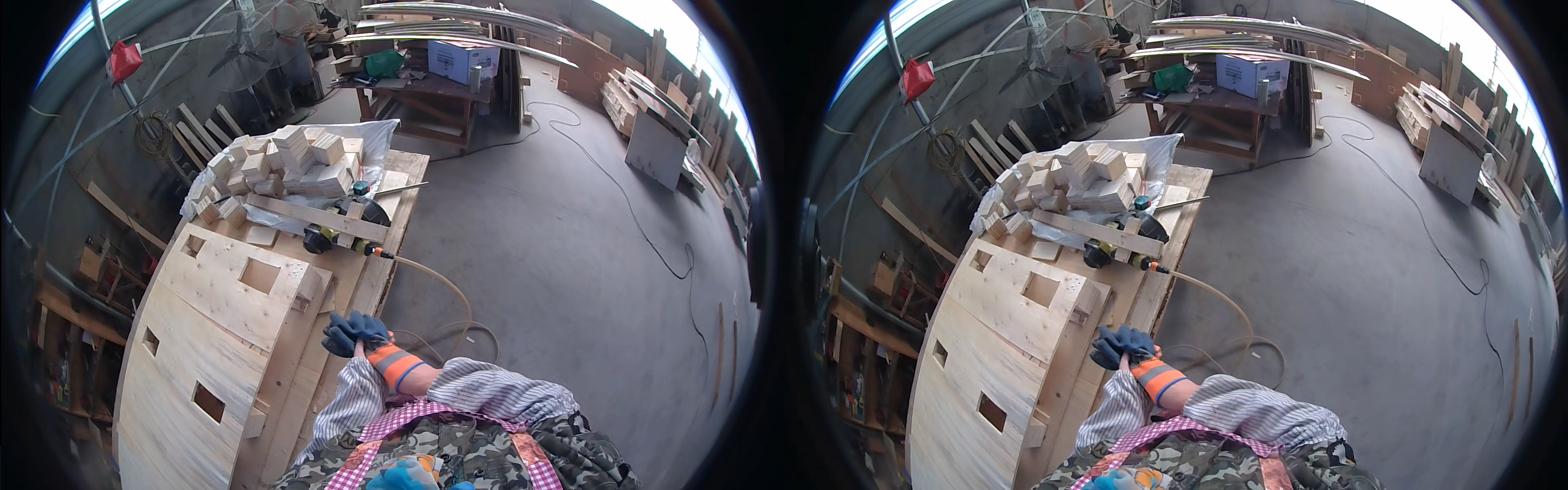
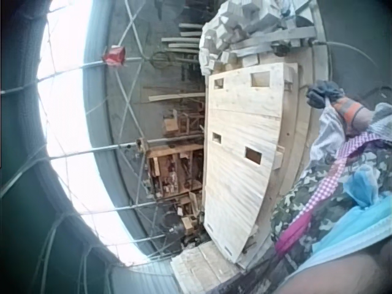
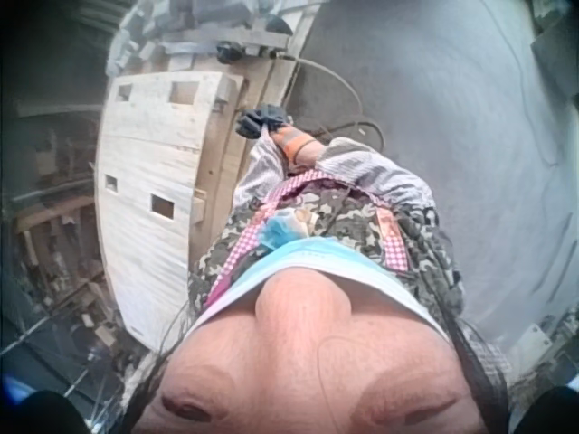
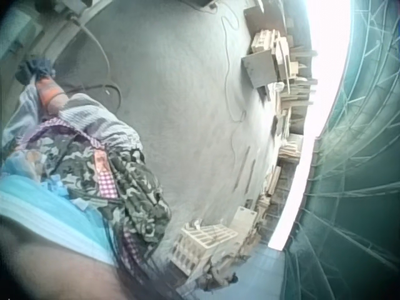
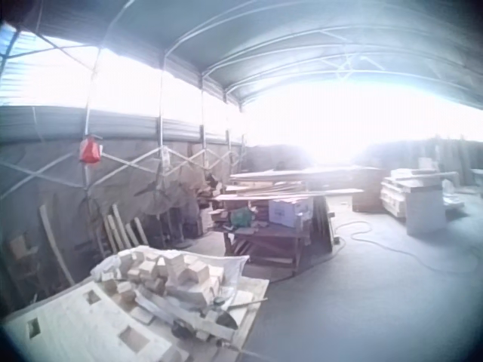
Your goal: The person inserts small wooden blocks into rectangular cutouts on a large wooden panel, then uses a pneumatic nail gun to fasten the panel to a frame. They finish by tapping the panel with a mallet to seat it flush.
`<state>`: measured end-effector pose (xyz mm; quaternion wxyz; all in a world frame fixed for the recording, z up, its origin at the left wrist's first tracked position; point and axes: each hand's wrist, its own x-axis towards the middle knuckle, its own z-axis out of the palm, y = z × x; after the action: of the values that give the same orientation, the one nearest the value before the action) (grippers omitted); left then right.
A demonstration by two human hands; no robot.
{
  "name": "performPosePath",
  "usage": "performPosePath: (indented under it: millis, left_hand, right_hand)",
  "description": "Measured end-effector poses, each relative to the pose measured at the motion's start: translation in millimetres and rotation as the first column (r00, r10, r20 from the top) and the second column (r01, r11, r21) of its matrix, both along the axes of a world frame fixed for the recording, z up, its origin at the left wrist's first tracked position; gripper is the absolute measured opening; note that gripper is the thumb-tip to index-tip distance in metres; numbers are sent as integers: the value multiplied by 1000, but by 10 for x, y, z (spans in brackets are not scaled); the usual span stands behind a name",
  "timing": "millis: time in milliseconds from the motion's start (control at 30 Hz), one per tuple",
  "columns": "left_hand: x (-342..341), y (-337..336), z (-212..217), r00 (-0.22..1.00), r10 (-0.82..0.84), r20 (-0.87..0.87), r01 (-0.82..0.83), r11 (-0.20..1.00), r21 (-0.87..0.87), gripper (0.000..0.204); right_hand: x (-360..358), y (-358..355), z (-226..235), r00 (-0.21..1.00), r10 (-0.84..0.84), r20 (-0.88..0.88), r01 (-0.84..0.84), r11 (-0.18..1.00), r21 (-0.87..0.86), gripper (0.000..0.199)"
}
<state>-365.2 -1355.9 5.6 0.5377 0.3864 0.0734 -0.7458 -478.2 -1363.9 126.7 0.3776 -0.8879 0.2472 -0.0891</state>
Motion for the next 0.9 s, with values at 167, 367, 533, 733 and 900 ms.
performPosePath:
  millis: [167,367,533,733,900]
  left_hand:
    - [2001,250,-295,968,241,-69,-247,965,-88,53]
    - [2668,560,512,688,531,495,-718,595,360,92]
    - [1467,501,872,819,303,487,-489,812,318,79]
    - [0,-72,1614,916,-92,391,202,947,-250,48]
    - [-910,-642,3044,886,20,463,462,43,-886,46]
  right_hand:
    - [-289,156,619,966,259,-20,-260,962,-78,47]
    - [-565,129,713,970,-61,-235,113,970,214,33]
    - [-974,224,567,948,-217,-232,271,934,233,32]
    - [-1398,276,558,897,-299,-327,383,894,232,34]
    - [-1953,257,594,909,-249,-335,331,919,216,33]
